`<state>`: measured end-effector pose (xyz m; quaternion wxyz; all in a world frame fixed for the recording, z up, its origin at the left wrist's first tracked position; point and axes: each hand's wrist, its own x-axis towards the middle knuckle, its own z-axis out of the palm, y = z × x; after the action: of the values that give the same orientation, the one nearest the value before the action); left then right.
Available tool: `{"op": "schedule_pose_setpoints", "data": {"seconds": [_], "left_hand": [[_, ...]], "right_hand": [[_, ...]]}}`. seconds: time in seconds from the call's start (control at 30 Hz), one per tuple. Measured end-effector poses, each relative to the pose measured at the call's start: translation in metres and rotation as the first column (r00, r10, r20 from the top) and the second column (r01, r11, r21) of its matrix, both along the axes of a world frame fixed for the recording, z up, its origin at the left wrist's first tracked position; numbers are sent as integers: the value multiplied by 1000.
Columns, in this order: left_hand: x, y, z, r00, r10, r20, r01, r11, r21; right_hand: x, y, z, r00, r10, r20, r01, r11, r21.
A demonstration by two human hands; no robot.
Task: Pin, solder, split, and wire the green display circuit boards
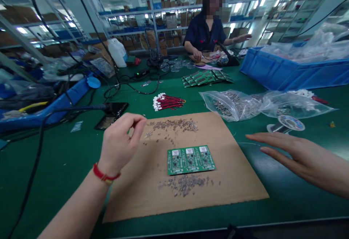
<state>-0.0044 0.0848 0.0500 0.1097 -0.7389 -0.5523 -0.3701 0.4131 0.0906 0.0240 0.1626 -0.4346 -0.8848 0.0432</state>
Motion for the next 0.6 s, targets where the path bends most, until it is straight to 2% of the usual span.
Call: {"op": "schedule_pose_setpoints", "data": {"seconds": [0.07, 0.13, 0.23, 0.3, 0.43, 0.53, 0.6], "left_hand": [[-1, 28, -8, 1000, 8, 9, -8, 999, 31], [-1, 44, -24, 1000, 18, 9, -19, 999, 51], [-2, 46, -48, 999, -3, -43, 5, 999, 54], [-6, 41, -57, 997, -25, -77, 29, 999, 46], [-13, 36, -58, 997, -8, -76, 13, 998, 65], [-14, 38, -58, 997, 2, -75, 3, 997, 72], [-13, 39, -59, 997, 10, -78, -5, 998, 64]], "right_hand": [[-22, 0, 10, 1000, -18, -8, 17, 1000, -15], [-51, -1, 21, 1000, 5, -19, -6, 1000, -28], [-97, -2, 33, 993, 118, -18, -119, 992, -51], [-123, 0, 36, 981, 190, -39, -193, 976, -95], [-162, 6, 31, 965, 254, -56, -260, 934, -244], [-178, 8, 18, 947, 316, -50, -312, 881, -356], [-183, 8, 7, 944, 327, -41, -317, 866, -386]]}}
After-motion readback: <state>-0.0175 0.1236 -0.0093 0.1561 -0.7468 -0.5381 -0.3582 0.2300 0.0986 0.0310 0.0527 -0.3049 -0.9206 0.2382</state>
